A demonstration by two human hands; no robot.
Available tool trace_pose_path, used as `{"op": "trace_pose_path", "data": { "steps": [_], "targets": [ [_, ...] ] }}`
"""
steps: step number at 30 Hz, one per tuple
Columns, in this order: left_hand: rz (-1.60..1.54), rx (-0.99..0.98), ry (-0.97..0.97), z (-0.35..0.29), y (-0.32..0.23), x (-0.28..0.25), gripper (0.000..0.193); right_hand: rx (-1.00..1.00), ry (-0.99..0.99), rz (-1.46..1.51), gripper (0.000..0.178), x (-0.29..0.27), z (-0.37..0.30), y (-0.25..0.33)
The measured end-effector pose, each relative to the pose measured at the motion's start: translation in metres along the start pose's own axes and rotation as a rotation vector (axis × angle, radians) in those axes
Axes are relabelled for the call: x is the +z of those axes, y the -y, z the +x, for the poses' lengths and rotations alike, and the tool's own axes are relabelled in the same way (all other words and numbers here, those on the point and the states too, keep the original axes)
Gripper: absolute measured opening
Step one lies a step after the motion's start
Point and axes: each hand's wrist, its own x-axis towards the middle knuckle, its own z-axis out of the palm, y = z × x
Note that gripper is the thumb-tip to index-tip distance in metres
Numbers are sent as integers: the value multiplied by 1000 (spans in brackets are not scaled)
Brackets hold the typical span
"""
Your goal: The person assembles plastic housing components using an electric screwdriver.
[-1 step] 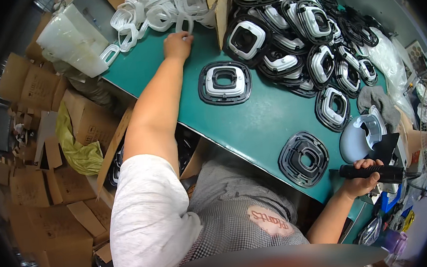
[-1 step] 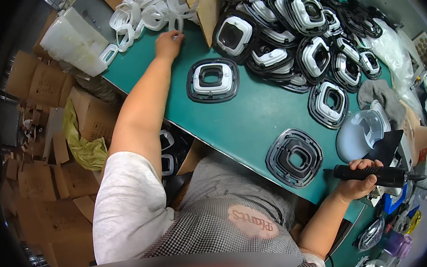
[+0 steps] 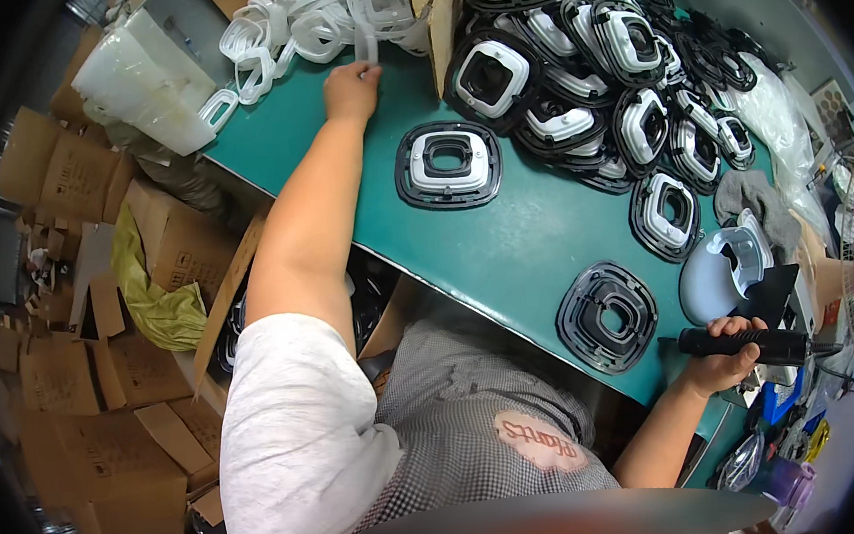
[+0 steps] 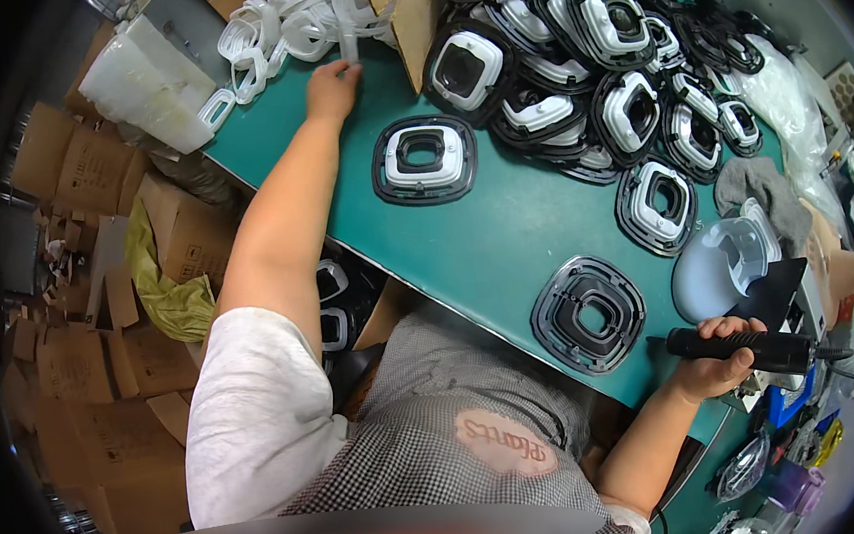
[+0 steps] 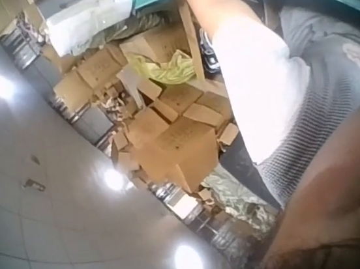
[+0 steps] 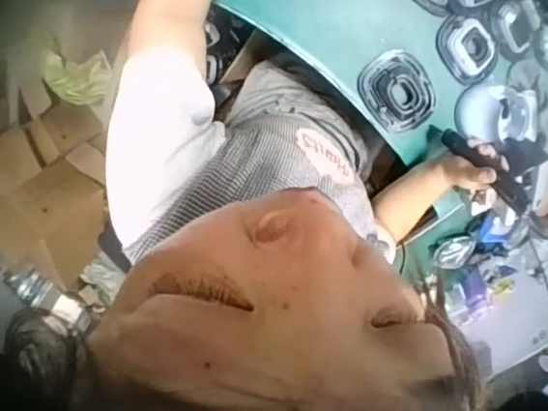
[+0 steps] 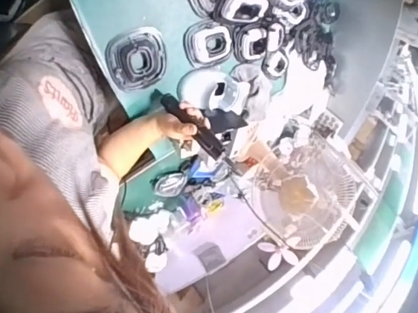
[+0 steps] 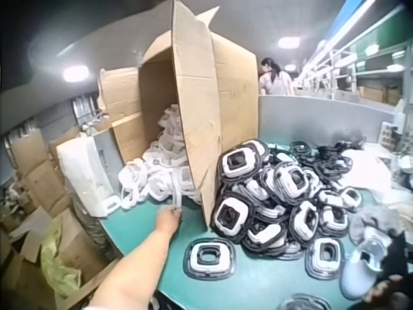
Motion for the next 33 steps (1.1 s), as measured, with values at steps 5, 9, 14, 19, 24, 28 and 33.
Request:
{"op": "trace_pose_path", "data": {
  "steps": [5, 9, 14, 19, 24, 28, 33],
  "targets": [
    [-975, -393, 245, -40, -34, -65, 25, -14, 15, -2, 62, 0, 1, 0],
    [-1562, -294, 590, -90, -60, -101, 23, 6, 44, 55, 61, -13, 1, 0],
    [-1828, -139, 862, -153, -104, -112, 27, 42, 45, 122, 58, -19, -1, 0],
    [-1962, -190, 1063, -199, -147, -98, 26, 44, 36, 149, 57, -21, 0, -4],
    [-1810, -339, 1104, -226, -195, -106, 30, -26, -34, 24, 66, 7, 0, 3],
    [-1697, -351, 1131, -209, -206, -92, 39, -36, -38, -1, 65, 4, 1, 3],
    [-1490, -323, 1252, -205, -232, -96, 38, -41, -31, 11, 64, -4, 1, 1]
  ]
}}
